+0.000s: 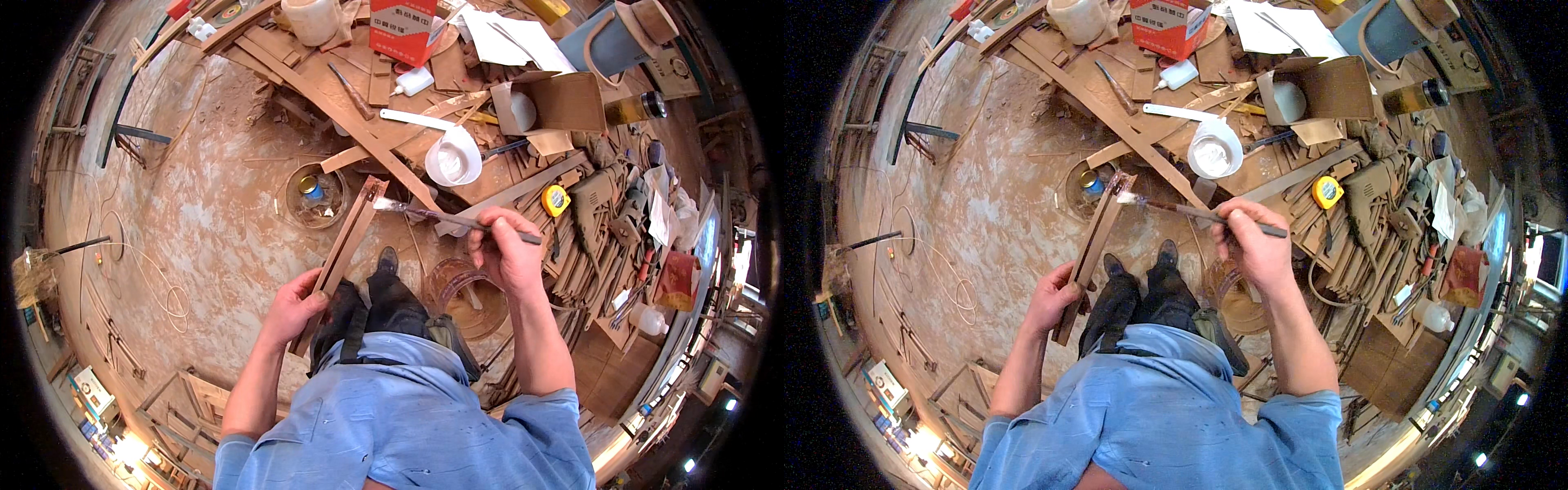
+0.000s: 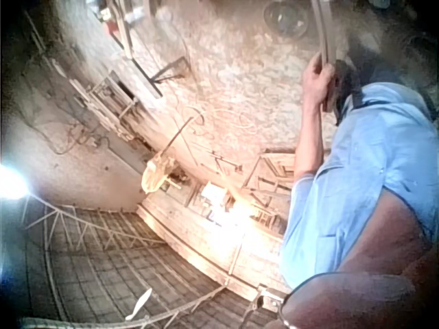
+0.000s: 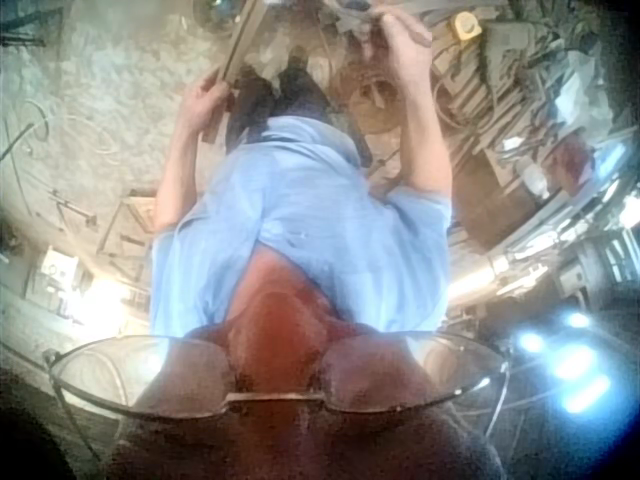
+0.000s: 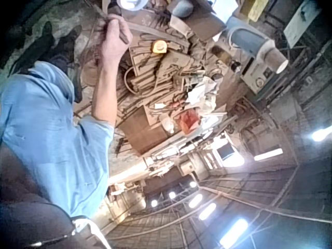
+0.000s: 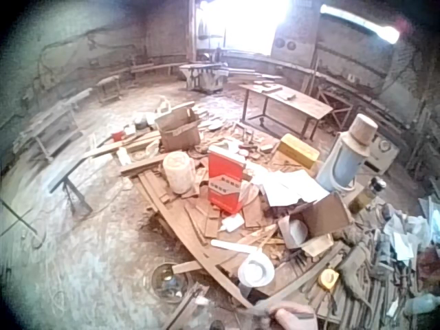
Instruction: The person applies glue to the edges of a large wooden panel and a smaller wooden strip using a brush. They then use a hammer to tap the pieces together, assembling them into a larger structure. The person also retrieves and positions metal clamps to secure the assembly.
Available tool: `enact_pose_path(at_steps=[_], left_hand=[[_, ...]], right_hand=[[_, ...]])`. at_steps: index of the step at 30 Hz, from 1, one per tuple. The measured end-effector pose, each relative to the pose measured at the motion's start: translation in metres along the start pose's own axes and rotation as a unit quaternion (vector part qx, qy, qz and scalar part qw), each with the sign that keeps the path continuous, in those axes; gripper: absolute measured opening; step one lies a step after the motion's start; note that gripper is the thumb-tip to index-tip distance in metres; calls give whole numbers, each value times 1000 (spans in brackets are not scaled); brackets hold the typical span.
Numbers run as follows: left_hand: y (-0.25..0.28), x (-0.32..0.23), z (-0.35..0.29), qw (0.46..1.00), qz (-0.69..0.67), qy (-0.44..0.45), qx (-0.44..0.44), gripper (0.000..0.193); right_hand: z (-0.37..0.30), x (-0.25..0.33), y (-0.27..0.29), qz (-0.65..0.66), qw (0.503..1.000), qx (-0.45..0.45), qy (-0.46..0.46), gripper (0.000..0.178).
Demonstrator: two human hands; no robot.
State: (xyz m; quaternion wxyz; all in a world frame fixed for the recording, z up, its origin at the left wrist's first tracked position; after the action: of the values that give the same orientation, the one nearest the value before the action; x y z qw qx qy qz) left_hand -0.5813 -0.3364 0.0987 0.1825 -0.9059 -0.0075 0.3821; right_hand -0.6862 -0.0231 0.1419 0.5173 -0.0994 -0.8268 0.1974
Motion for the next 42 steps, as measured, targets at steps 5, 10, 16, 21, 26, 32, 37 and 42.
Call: enact_pose_path(at_steps=[5, 10, 16, 21, 26, 32, 37, 42], left_hand=[[1, 1, -2, 999, 40, -7, -9, 50], [5, 4, -4, 997, 78, -6, -19, 52], [5, 3, -6, 996, 83, 4, -22, 53], [5, 2, -6, 980, 151, 7, -132, 53], [41, -2, -12, 968, 116, -43, -218, 49], [54, -56, -29, 877, -235, -325, -264, 44], [63, -61, -26, 872, -302, -300, -244, 39], [54, -55, -3, 864, -375, -279, -188, 32]], right_hand=[[12, 3, 10, -40, 999, -35, -7, 18], [16, 12, 12, -54, 998, -32, 10, 18], [39, 52, 36, -182, 971, -141, 71, 20], [75, 47, 62, -503, 853, -121, 64, 27], [102, 34, 35, -692, 709, -47, 129, 27], [119, 18, 45, -633, 770, -70, 35, 37], [111, 15, 83, -324, 927, -185, -27, 37], [73, -1, 123, 20, 978, -207, -20, 28]])
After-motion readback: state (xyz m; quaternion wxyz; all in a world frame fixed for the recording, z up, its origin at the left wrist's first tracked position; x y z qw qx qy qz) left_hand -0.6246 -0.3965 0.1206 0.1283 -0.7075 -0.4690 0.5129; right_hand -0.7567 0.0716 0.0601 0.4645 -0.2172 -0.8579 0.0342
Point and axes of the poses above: each hand's wrist, its own z-axis towards the middle knuckle, its own y-axis out of the back of the hand, x = y × z, the point moved 5 cm from there along z, towards the middle knuckle, and after that the axes turned 5 degrees about x, right-handed, at the moved point
